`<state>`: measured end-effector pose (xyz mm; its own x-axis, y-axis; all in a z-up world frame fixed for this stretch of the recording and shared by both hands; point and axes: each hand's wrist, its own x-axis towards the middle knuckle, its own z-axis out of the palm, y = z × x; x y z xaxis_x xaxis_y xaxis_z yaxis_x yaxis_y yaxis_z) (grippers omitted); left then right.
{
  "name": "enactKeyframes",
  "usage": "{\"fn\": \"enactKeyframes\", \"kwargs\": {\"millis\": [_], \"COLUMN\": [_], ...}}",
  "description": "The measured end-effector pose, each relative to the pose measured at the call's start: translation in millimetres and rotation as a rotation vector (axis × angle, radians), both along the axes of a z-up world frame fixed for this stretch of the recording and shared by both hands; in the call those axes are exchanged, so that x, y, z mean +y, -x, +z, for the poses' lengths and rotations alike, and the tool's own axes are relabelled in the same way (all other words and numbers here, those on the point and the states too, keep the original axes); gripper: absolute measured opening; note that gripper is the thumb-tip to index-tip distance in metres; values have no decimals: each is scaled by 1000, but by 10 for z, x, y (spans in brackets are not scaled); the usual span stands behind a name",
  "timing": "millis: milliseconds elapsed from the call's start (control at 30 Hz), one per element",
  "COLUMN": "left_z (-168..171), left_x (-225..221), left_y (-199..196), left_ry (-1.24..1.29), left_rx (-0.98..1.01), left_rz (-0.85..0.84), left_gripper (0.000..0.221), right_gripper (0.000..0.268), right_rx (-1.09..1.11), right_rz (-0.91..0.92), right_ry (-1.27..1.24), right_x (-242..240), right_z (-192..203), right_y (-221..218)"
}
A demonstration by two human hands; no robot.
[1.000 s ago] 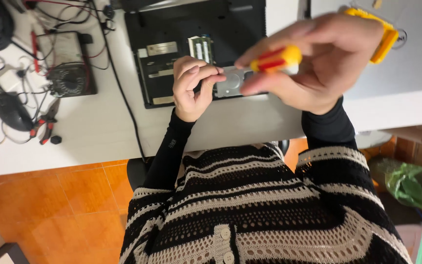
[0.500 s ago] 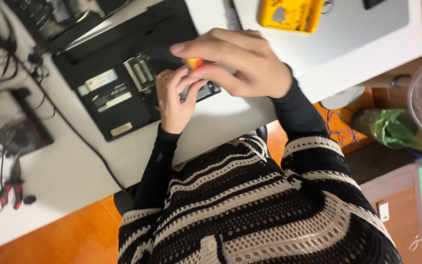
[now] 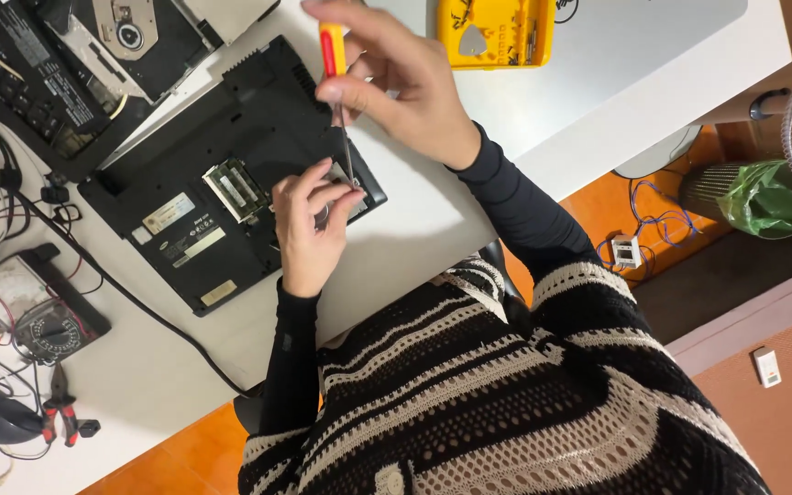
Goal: The person places a hard drive into an open laptop casing and secures it by hand. They then pick up a screwdriver from a yellow tool case and use it to drive screws into the hard drive bracket.
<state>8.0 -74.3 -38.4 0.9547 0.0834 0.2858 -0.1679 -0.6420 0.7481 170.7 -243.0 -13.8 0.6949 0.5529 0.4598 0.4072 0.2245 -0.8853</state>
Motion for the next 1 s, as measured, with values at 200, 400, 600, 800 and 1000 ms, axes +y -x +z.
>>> {"fn": "enactKeyframes", "kwargs": {"millis": [200,400,600,800,1000], "left_z": [123,193,401,507,396], "left_x": [-64,-56,-75,-79,-38], "left_y": [-42,-62,-58,-43,-15], "left_ry": [353,813,1090,1050,1029], "left_rx": [240,476,474,482,417], "left_rz": [-103,-136,-65,-59,-106], "left_gripper": [60,69,66,66,68], "right_gripper": [40,14,26,21,28], "right_rx": [402,472,281,386,97], "right_rz": [-12,-164,-96,-80,-65], "right_ry": [-124,-44,73,68,42], "right_x": [21,7,-215,-163,-148], "right_z": [-215,-399,-686,-606,-494], "right_y": [-71,-202,-227,-206,-229]}}
